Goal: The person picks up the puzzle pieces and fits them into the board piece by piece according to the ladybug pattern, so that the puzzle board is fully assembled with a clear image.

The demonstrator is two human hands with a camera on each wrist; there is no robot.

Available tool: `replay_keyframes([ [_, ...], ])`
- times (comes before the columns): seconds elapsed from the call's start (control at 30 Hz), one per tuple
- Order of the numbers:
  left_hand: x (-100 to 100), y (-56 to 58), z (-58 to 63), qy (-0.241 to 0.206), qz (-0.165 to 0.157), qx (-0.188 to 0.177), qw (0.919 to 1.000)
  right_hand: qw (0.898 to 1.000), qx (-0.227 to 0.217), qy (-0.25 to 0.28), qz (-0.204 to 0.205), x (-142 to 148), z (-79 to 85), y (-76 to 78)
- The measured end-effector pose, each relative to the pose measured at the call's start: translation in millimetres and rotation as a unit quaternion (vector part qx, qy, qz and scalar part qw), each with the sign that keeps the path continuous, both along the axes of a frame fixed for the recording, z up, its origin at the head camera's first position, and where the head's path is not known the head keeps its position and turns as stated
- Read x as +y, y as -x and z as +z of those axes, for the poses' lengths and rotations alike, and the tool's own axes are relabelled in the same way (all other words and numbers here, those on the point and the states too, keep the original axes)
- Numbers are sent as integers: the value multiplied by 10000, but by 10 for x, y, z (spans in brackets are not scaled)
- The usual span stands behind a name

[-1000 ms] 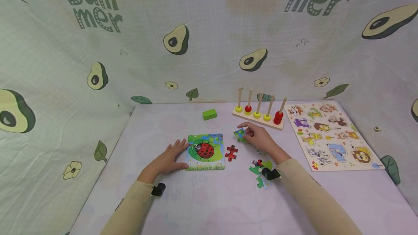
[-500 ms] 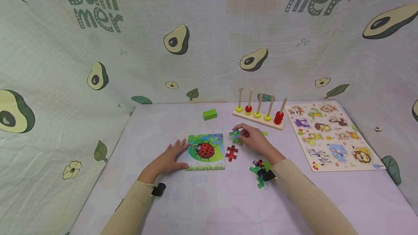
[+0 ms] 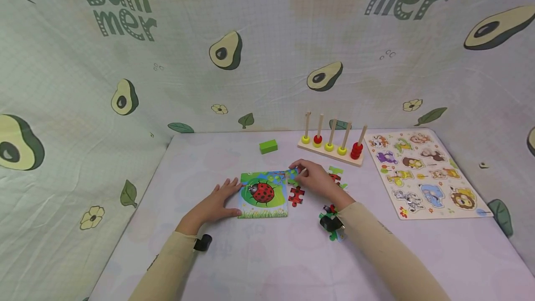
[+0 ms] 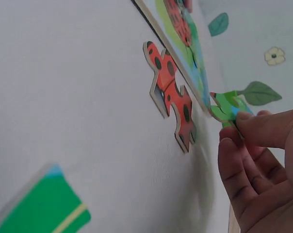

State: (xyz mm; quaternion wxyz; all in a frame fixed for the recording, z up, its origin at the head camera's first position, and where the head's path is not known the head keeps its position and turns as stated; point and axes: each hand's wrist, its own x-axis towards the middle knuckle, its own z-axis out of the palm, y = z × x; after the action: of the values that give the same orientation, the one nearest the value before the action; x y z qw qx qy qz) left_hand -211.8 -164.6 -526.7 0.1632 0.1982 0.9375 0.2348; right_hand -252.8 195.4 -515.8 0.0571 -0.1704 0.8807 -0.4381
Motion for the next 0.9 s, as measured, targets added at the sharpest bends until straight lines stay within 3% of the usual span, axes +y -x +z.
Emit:
replay_keyframes([
  [0.57,-3,-11,21,-25,-10,-7,10000,9986,-220,334,348,-314,-11,25],
  [0.9,-6,-7,19,-15,-19,-19,10000,9994,-208,73,261,-438,-47,48],
])
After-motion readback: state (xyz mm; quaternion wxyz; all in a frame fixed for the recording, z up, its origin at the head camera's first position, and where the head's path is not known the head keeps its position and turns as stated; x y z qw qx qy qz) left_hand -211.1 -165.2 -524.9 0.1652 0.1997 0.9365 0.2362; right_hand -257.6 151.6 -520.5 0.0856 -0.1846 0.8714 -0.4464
